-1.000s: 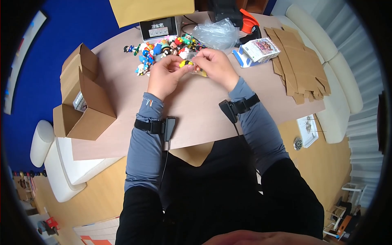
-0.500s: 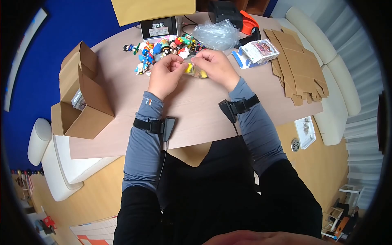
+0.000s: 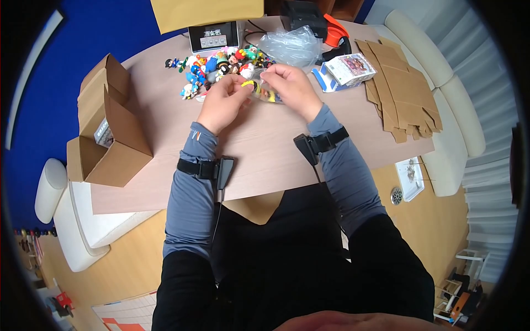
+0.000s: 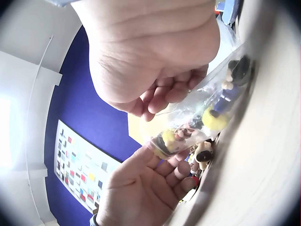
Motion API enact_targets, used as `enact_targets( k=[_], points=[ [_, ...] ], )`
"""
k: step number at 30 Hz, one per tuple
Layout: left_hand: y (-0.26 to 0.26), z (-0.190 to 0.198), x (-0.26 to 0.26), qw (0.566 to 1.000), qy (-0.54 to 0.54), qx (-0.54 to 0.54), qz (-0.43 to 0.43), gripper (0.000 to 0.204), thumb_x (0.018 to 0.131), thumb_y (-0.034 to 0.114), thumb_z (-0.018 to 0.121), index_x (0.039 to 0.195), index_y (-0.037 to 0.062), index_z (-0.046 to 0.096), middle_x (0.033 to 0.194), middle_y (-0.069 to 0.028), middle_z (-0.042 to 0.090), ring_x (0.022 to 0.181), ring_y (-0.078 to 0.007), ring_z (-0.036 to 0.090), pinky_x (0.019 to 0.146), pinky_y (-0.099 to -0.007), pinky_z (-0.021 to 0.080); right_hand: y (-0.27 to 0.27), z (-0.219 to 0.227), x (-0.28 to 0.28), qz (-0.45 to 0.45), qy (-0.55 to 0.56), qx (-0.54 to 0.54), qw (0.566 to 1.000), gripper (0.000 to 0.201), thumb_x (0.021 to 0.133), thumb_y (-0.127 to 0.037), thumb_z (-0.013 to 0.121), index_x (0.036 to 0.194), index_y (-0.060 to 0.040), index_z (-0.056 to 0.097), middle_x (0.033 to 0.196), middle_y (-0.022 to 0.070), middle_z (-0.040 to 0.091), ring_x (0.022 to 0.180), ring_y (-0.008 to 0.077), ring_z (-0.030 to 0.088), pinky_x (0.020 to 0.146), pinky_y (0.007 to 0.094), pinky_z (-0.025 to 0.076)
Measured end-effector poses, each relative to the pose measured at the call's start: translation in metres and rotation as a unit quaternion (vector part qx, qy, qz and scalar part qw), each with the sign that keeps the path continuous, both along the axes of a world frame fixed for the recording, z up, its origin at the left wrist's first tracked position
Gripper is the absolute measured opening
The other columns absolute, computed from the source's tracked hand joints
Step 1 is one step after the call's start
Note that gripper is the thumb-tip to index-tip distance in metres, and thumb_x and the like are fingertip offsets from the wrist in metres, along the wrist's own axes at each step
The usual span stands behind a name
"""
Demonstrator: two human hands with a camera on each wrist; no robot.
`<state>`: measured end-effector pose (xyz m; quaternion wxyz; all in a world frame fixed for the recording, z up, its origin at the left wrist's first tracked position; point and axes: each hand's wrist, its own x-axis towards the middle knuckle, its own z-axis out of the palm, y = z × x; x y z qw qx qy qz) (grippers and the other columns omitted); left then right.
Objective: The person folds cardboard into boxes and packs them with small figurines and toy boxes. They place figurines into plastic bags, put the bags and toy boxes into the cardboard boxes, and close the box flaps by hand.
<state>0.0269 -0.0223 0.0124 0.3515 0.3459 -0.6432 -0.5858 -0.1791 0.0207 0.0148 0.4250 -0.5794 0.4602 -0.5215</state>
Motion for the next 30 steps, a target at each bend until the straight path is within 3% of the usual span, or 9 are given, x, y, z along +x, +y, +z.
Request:
enact_targets(
  k=[3, 10, 16, 19, 21, 24, 30],
  points=[
    [0.004, 0.01, -0.001, 0.997, 0.047, 0.065, 0.009, 0.031, 0.097, 0.019, 0.072, 0.118, -0.0007, 0.058, 0.09, -0.0025, 0.068, 0.076, -0.0101, 0.065, 0.07, -0.0248, 0.053, 0.001, 0.003, 0.0, -0.025, -0.031, 0.009, 0.999, 0.017, 0.1, -0.018, 0.064, 0.095, -0.0021, 0.069, 0.088, -0.0031, 0.066, 0.082, 0.0038, 0.056, 0.073, 0.0213, 0.046],
    [0.006, 0.01, -0.002, 0.999, 0.028, 0.029, -0.009, 0.035, 0.091, 0.008, 0.077, 0.119, -0.0016, 0.057, 0.091, -0.0045, 0.07, 0.078, -0.0107, 0.067, 0.068, -0.0247, 0.054, 0.001, 0.003, 0.001, 0.012, -0.035, -0.009, 0.999, 0.017, 0.1, -0.017, 0.064, 0.093, -0.0019, 0.068, 0.083, -0.0031, 0.063, 0.078, 0.0044, 0.056, 0.071, 0.0217, 0.045],
    [0.007, 0.017, 0.004, 0.992, 0.031, 0.091, -0.078, 0.04, 0.087, 0.003, 0.08, 0.119, -0.0011, 0.057, 0.083, -0.0024, 0.069, 0.074, -0.0096, 0.065, 0.066, -0.0243, 0.053, 0.002, 0.005, -0.001, 0.033, -0.081, -0.012, 0.996, 0.015, 0.099, -0.017, 0.065, 0.092, -0.0034, 0.068, 0.082, -0.0044, 0.061, 0.077, 0.0043, 0.053, 0.072, 0.0205, 0.043],
    [0.009, 0.02, 0.005, 0.991, 0.06, 0.081, -0.085, 0.032, 0.092, 0.011, 0.077, 0.117, 0.0011, 0.059, 0.081, -0.0016, 0.067, 0.072, -0.0097, 0.063, 0.065, -0.0242, 0.052, 0.003, 0.006, -0.001, 0.036, -0.105, -0.007, 0.994, 0.015, 0.099, -0.017, 0.065, 0.093, -0.0041, 0.069, 0.084, -0.0045, 0.061, 0.08, 0.0044, 0.054, 0.074, 0.0201, 0.043],
    [0.009, 0.025, 0.006, 0.985, 0.095, 0.133, -0.056, 0.024, 0.1, 0.021, 0.068, 0.114, 0.003, 0.061, 0.08, -0.0013, 0.066, 0.069, -0.0099, 0.061, 0.064, -0.0239, 0.051, 0.003, 0.007, -0.001, 0.037, -0.113, -0.006, 0.993, 0.014, 0.098, -0.018, 0.065, 0.094, -0.0044, 0.069, 0.085, -0.0045, 0.062, 0.081, 0.0044, 0.054, 0.075, 0.02, 0.043],
    [0.004, 0.019, 0.006, 0.991, 0.057, 0.116, -0.036, 0.022, 0.104, 0.026, 0.06, 0.109, 0.0044, 0.062, 0.08, -0.0013, 0.064, 0.068, -0.0098, 0.059, 0.064, -0.0234, 0.05, 0.002, 0.005, -0.002, 0.068, -0.11, -0.007, 0.992, 0.014, 0.098, -0.018, 0.065, 0.095, -0.0049, 0.069, 0.087, -0.0046, 0.062, 0.081, 0.004, 0.054, 0.075, 0.02, 0.044],
    [-0.004, 0.003, 0.003, 0.994, 0.103, 0.026, -0.003, 0.017, 0.105, 0.021, 0.057, 0.101, 0.0044, 0.06, 0.078, -0.0023, 0.063, 0.068, -0.0096, 0.059, 0.063, -0.024, 0.048, 0.005, 0.008, 0.003, 0.063, -0.089, 0.025, 0.994, 0.016, 0.1, -0.021, 0.064, 0.096, -0.0055, 0.069, 0.086, -0.0054, 0.061, 0.081, 0.0036, 0.053, 0.078, 0.0194, 0.043]
  ],
)
